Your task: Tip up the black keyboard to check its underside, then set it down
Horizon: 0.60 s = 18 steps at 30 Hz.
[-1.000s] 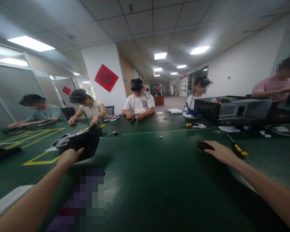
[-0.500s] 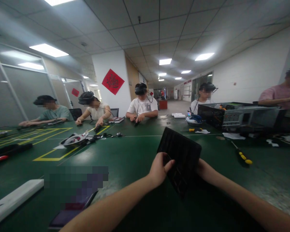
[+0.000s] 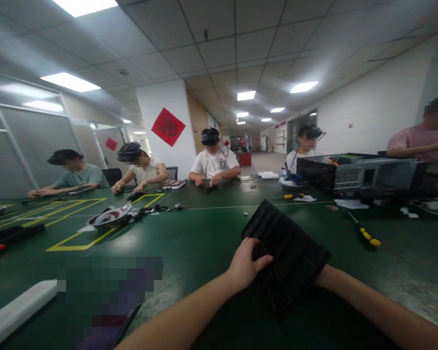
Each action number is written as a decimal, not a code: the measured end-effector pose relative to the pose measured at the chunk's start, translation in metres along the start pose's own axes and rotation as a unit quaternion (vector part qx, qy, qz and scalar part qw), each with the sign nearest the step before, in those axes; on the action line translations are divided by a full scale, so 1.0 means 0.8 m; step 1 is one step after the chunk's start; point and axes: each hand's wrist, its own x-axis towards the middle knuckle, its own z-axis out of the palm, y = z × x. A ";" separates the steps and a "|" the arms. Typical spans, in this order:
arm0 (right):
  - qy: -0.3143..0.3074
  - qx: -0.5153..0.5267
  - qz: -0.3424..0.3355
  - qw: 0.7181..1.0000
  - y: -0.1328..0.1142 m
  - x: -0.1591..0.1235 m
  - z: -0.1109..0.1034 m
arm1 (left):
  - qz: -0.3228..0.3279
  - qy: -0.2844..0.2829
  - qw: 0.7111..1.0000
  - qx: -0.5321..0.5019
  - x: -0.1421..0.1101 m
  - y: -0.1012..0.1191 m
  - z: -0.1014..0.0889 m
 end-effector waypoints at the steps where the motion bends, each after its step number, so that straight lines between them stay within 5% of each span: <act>1: 0.004 0.020 0.002 1.000 0.000 0.001 0.002 | -0.001 0.003 1.000 -0.006 0.001 0.000 0.000; 5: 0.007 0.084 0.019 0.996 -0.011 0.002 0.010 | -0.075 0.050 0.987 -0.133 0.013 0.002 -0.001; 10: -0.014 -0.137 -0.012 0.990 -0.027 -0.003 0.001 | -0.304 0.174 0.850 -0.394 0.035 -0.005 -0.013; 14: -0.029 -0.212 -0.016 0.977 -0.024 -0.002 -0.001 | -0.330 0.207 0.819 -0.422 0.039 -0.023 -0.024; 18: -0.036 -0.135 0.028 0.990 -0.011 -0.003 0.002 | -0.318 0.192 0.818 -0.439 0.035 -0.024 -0.030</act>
